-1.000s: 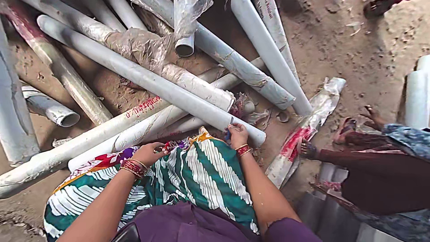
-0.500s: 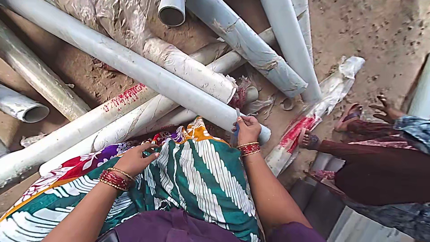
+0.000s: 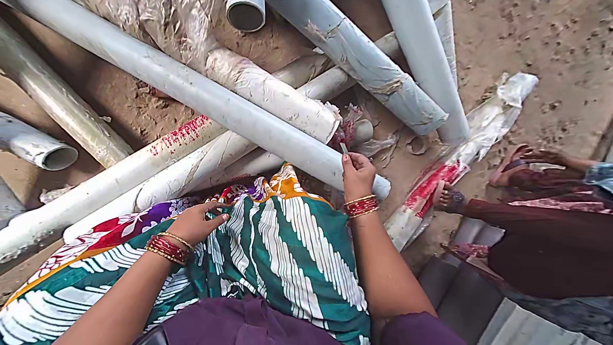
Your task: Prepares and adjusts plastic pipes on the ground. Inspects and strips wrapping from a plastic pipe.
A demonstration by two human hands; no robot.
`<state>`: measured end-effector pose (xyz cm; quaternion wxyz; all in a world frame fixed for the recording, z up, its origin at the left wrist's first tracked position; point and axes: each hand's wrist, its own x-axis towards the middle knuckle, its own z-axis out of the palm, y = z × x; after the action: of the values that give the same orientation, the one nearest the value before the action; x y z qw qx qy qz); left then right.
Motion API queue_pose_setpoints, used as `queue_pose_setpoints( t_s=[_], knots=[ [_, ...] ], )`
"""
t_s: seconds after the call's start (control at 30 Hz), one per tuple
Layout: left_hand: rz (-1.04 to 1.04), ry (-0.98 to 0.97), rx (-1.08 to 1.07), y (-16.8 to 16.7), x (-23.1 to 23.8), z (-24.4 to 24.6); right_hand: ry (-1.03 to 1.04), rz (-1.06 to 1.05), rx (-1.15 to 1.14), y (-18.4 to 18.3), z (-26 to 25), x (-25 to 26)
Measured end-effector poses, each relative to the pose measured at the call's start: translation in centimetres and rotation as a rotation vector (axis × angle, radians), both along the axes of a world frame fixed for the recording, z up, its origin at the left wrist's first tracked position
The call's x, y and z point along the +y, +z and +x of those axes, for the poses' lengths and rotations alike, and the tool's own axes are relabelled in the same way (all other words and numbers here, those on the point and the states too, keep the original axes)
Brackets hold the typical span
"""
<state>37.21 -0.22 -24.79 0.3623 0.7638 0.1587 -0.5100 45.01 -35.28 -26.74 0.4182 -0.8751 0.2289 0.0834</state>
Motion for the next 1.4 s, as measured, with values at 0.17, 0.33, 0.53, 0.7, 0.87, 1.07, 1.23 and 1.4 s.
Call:
queue_pose_setpoints(
  t_s=[0.17,0.33,0.53,0.7,0.87,1.07,1.23,1.4],
  knots=[
    [-0.004,0.026,-0.010,-0.4,0.3,-0.2,0.326,-0.304,0.073,-0.1,0.8,1.6],
    [-0.016,0.013,-0.006,0.0,0.2,0.0,0.432,-0.524,0.110,-0.1,0.8,3.3],
    [-0.011,0.015,-0.006,0.2,0.3,0.1,0.548,-0.603,0.328,0.4,3.0,3.4],
    [-0.020,0.034,-0.023,0.2,0.4,-0.2,0.255,-0.323,0.119,0.5,2.1,0.9],
    [-0.032,0.028,-0.012,0.3,0.2,-0.3,0.382,-0.411,0.028,-0.5,0.9,1.2],
    [-0.026,0.025,0.000,0.5,0.1,-0.1,0.426,-0.648,0.074,-1.1,1.4,3.8],
    [-0.024,0.027,-0.010,0.2,0.1,-0.2,0.480,-0.685,0.218,-0.3,1.6,4.0],
    [-0.024,0.028,-0.021,0.3,0.2,-0.1,0.186,-0.603,0.398,0.7,4.7,2.2]
  ],
)
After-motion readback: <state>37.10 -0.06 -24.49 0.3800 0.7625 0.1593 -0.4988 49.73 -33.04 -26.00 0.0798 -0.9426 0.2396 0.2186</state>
